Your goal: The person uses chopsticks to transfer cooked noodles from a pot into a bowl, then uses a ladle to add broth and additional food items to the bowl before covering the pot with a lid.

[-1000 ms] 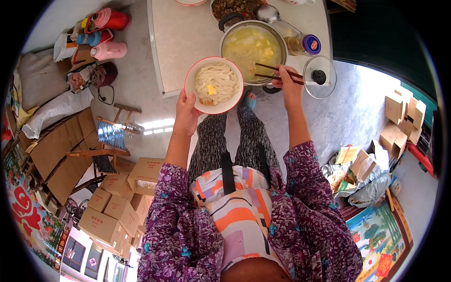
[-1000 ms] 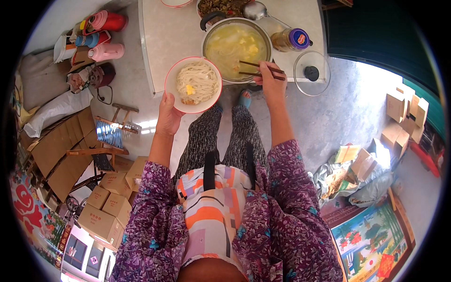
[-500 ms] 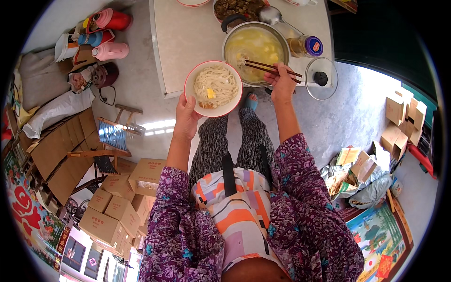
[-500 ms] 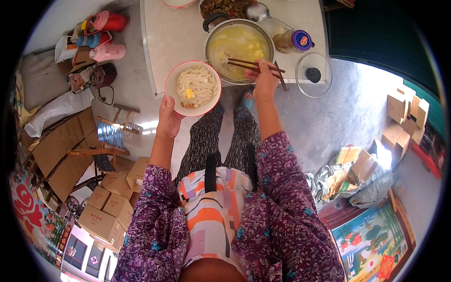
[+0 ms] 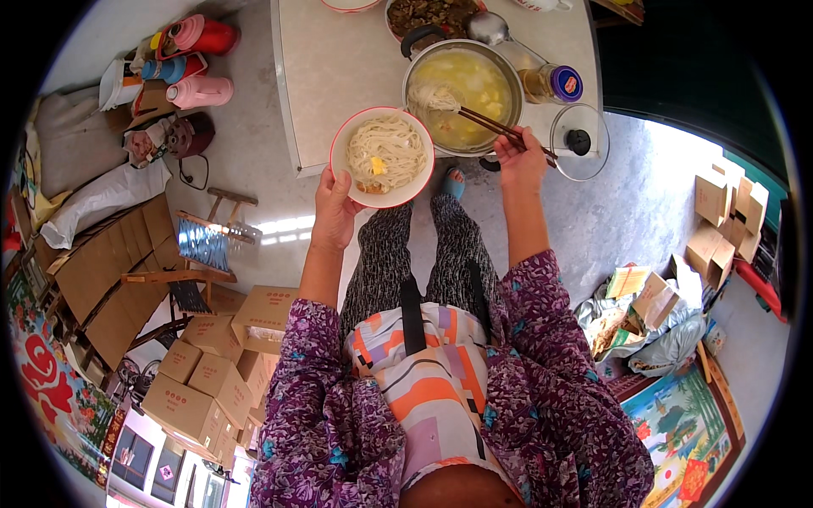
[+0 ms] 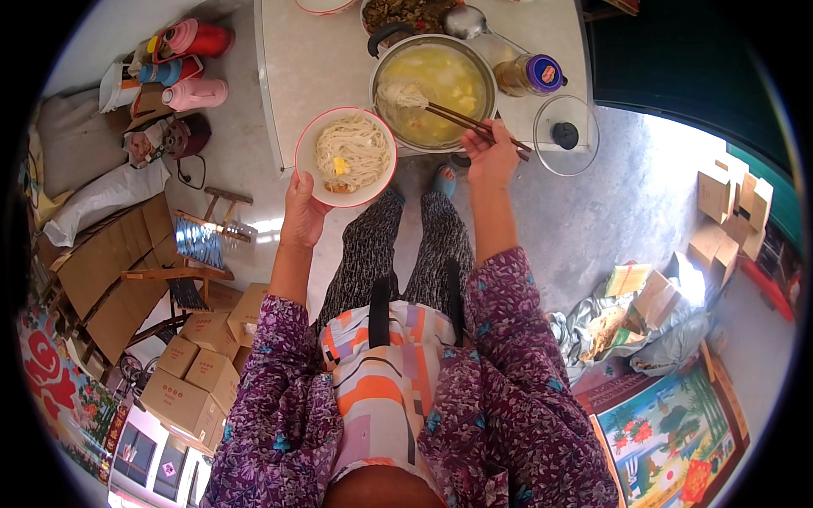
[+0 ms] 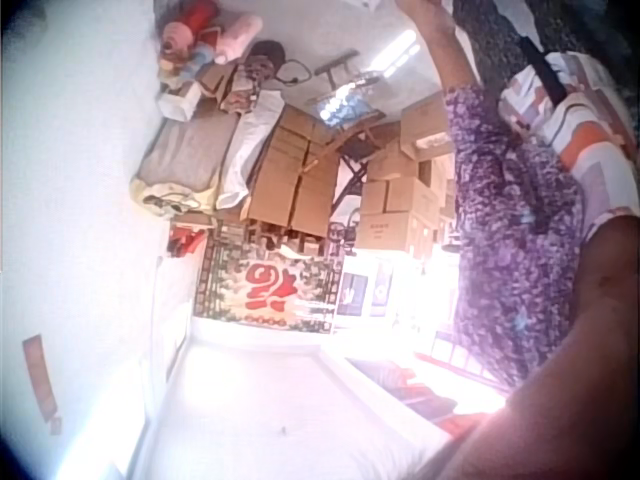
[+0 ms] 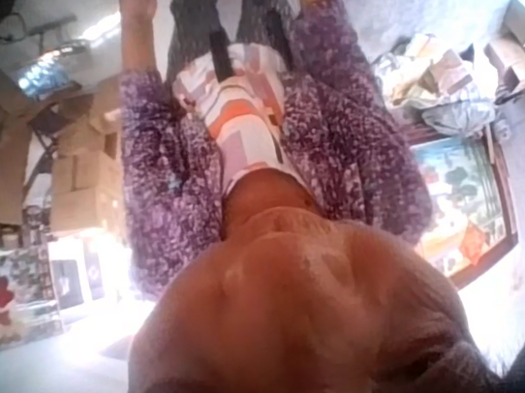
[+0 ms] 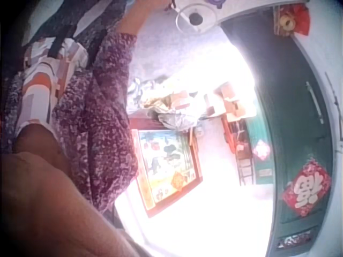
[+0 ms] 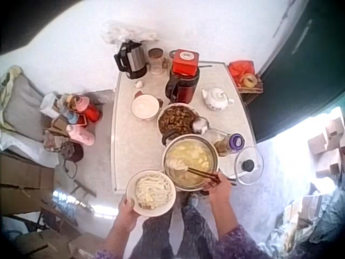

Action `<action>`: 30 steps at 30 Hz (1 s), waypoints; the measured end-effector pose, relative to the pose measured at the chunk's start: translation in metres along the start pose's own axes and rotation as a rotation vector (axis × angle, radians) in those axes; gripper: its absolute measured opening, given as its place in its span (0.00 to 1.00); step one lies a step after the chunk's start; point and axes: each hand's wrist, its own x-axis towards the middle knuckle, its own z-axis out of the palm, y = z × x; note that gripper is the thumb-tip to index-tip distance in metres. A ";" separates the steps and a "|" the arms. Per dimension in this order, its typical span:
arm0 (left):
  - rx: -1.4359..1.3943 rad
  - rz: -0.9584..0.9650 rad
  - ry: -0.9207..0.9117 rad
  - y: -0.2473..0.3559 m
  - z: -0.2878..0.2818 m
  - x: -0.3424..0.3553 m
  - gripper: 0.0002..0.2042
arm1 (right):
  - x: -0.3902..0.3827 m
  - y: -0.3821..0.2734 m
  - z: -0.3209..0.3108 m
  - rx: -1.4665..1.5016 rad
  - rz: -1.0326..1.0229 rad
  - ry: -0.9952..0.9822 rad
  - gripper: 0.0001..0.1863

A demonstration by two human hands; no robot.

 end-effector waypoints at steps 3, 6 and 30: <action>0.050 -0.045 -0.011 0.001 -0.002 -0.001 0.34 | -0.010 -0.010 0.007 -0.081 -0.114 -0.062 0.11; 0.050 -0.042 -0.017 0.000 -0.003 -0.001 0.33 | -0.020 -0.025 0.017 -0.198 -0.217 -0.109 0.12; -0.003 -0.040 -0.003 -0.003 -0.003 0.002 0.31 | 0.011 0.013 0.039 -0.159 -0.164 -0.114 0.11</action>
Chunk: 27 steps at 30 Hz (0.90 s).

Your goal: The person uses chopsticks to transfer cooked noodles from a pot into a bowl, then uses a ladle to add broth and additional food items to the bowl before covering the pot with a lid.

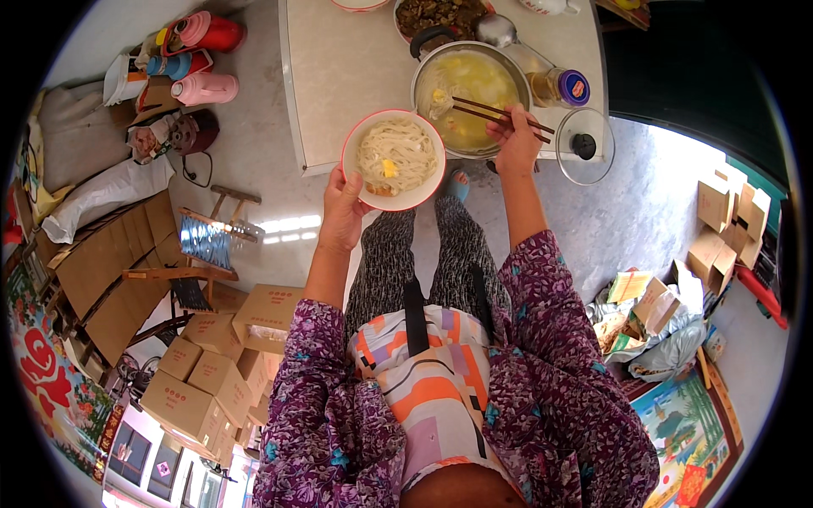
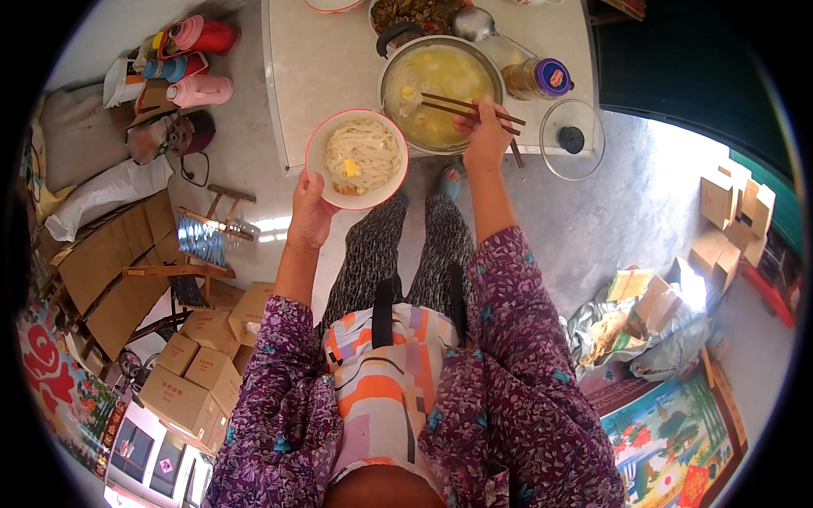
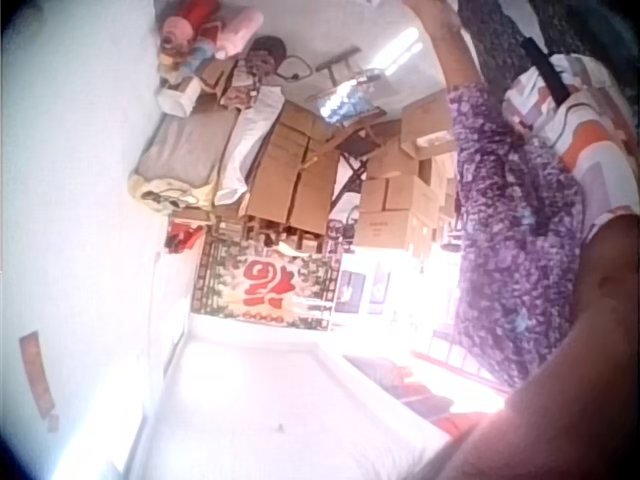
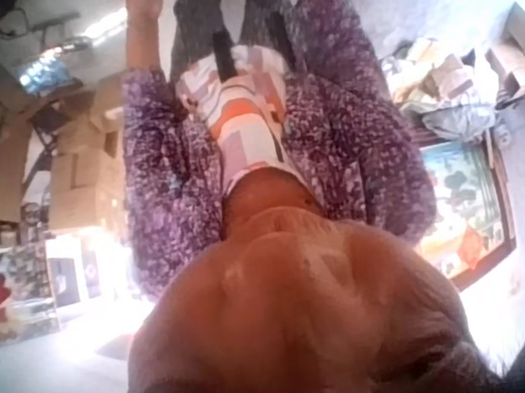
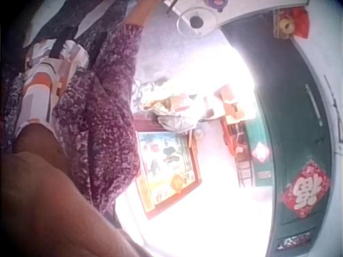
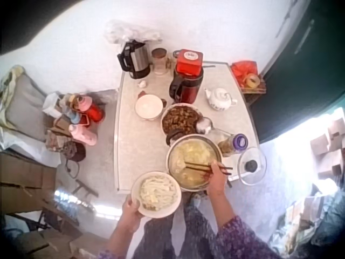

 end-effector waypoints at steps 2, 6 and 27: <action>0.002 0.003 0.004 -0.001 0.001 0.000 0.31 | -0.002 -0.002 -0.005 0.031 0.042 0.022 0.10; 0.014 0.000 0.012 0.000 0.002 0.000 0.30 | -0.004 -0.003 -0.015 0.075 0.089 0.038 0.10; 0.045 -0.004 0.001 -0.004 0.011 0.003 0.31 | -0.005 -0.027 -0.053 0.261 0.167 0.052 0.11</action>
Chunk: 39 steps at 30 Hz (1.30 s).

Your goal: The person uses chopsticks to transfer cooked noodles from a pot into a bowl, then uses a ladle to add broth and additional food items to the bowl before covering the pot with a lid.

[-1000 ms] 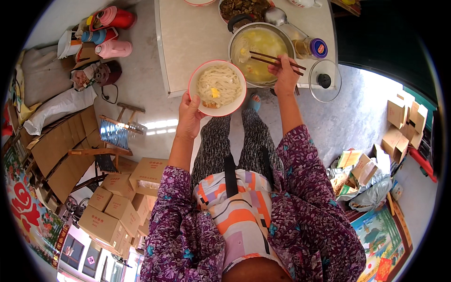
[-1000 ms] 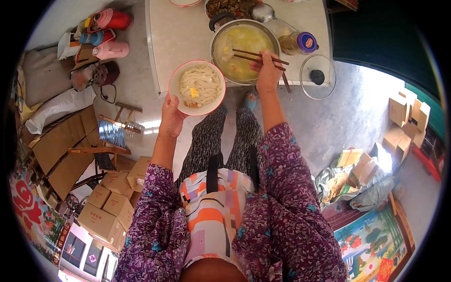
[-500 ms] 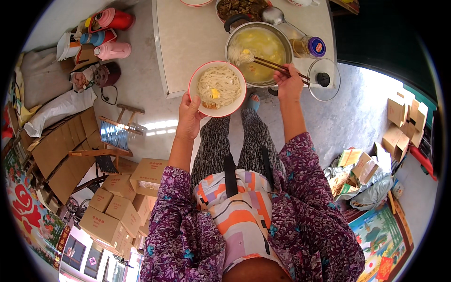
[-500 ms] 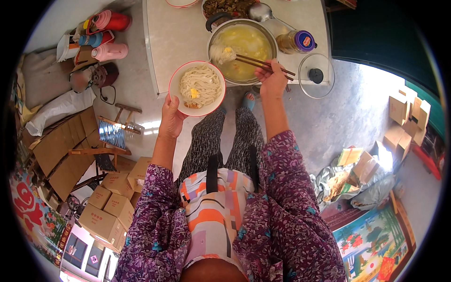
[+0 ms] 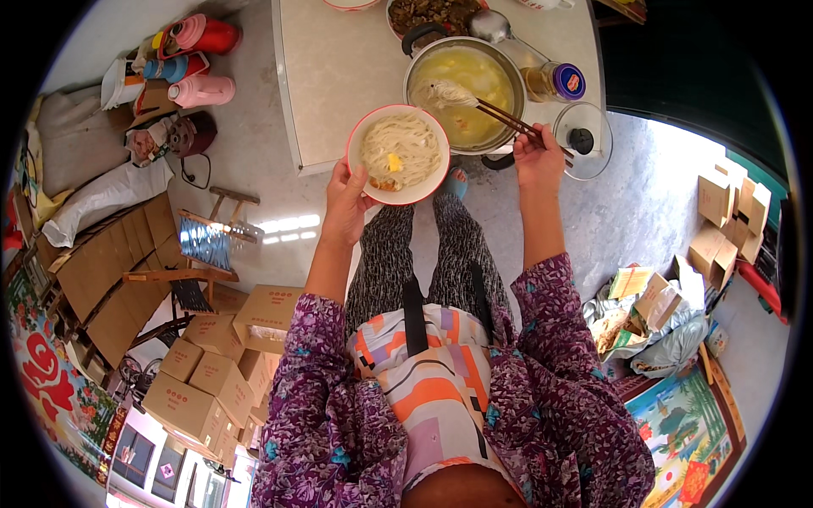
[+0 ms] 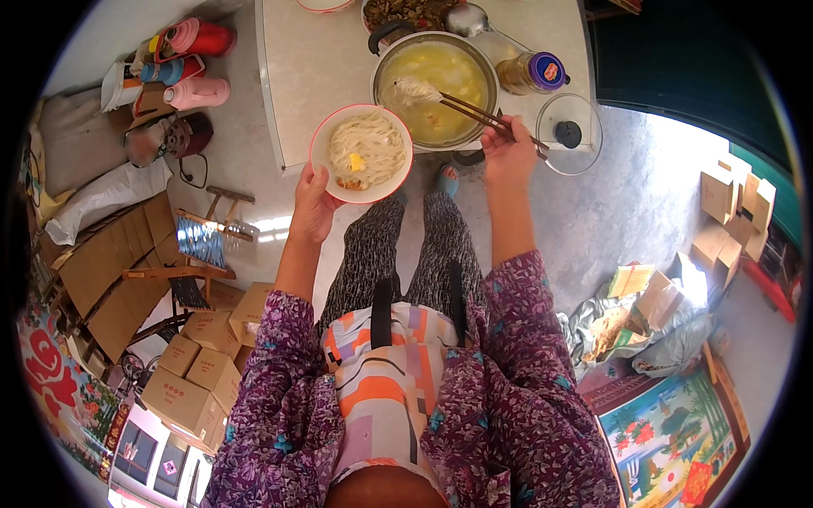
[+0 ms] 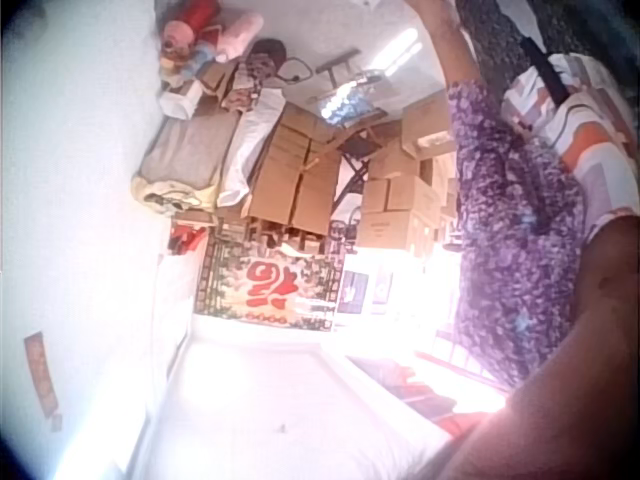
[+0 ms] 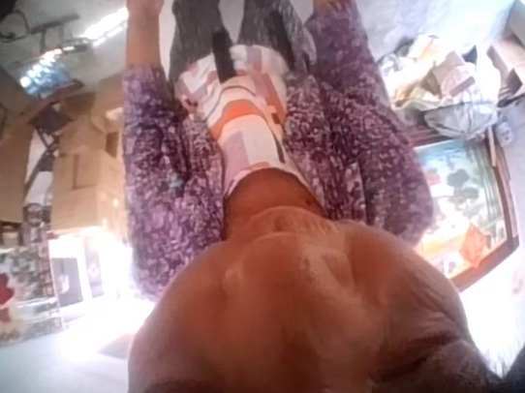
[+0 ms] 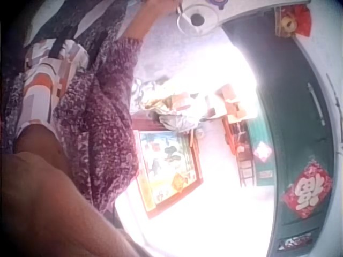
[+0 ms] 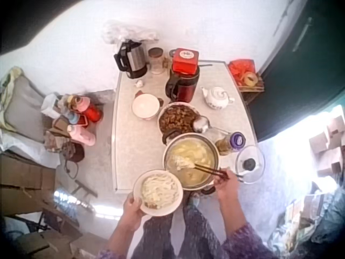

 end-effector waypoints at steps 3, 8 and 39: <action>0.002 -0.010 0.010 -0.002 0.004 0.002 0.30 | -0.015 -0.020 0.006 -0.012 -0.027 -0.030 0.11; -0.010 -0.033 0.011 -0.003 0.008 0.004 0.30 | -0.056 -0.056 0.032 0.028 -0.051 -0.102 0.12; -0.055 -0.005 -0.059 0.001 0.022 -0.003 0.30 | -0.060 -0.049 -0.019 -0.325 -0.129 -0.093 0.13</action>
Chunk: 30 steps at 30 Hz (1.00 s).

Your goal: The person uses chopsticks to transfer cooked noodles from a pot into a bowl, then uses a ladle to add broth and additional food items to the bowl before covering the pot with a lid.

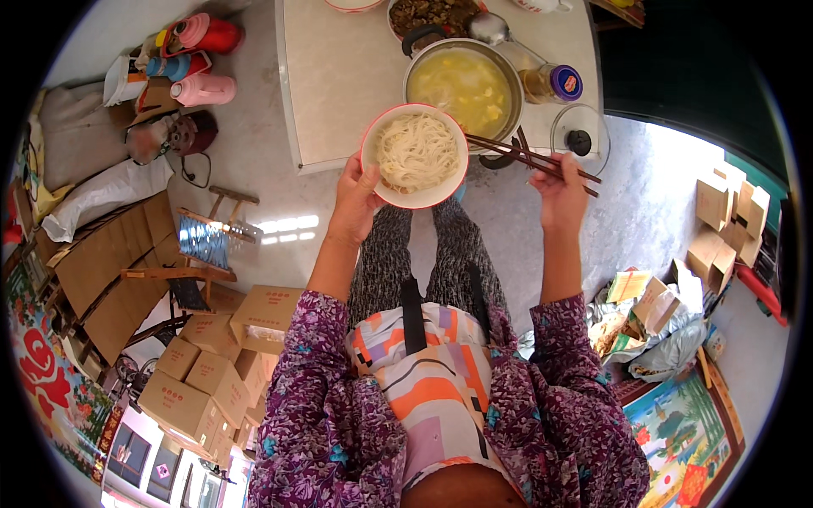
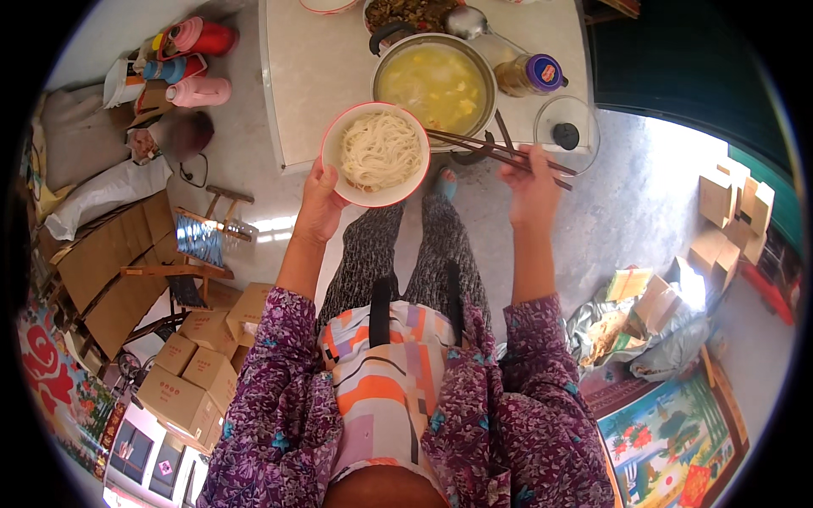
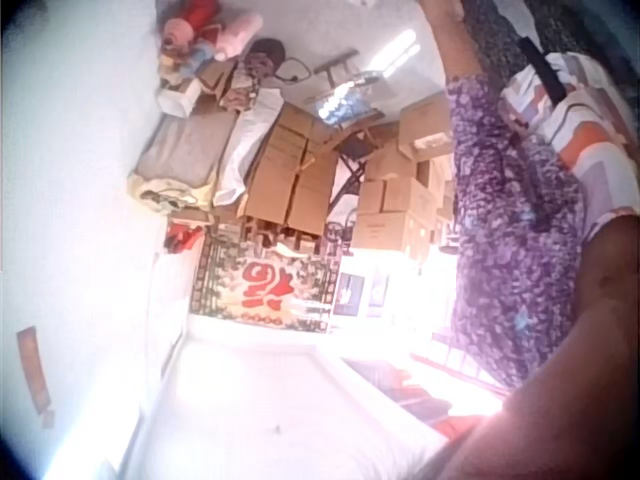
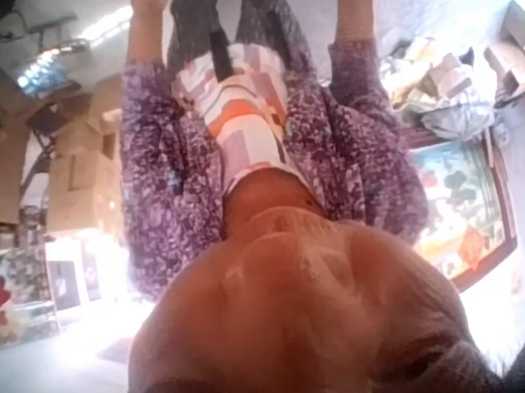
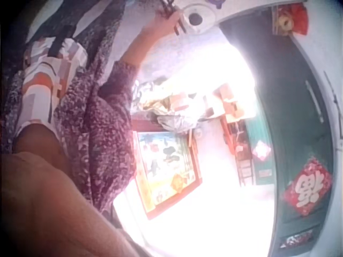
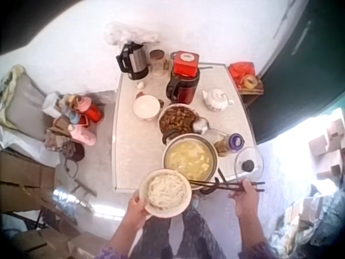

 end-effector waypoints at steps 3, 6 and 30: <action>0.013 -0.012 -0.029 -0.002 -0.001 0.001 0.30 | 0.002 0.022 0.019 0.048 0.076 -0.043 0.13; 0.021 -0.004 -0.043 -0.003 0.001 0.000 0.29 | 0.000 0.022 0.033 0.233 0.079 0.011 0.13; -0.084 0.022 -0.042 0.017 -0.054 0.006 0.36 | -0.039 -0.049 -0.011 0.572 0.091 -0.123 0.12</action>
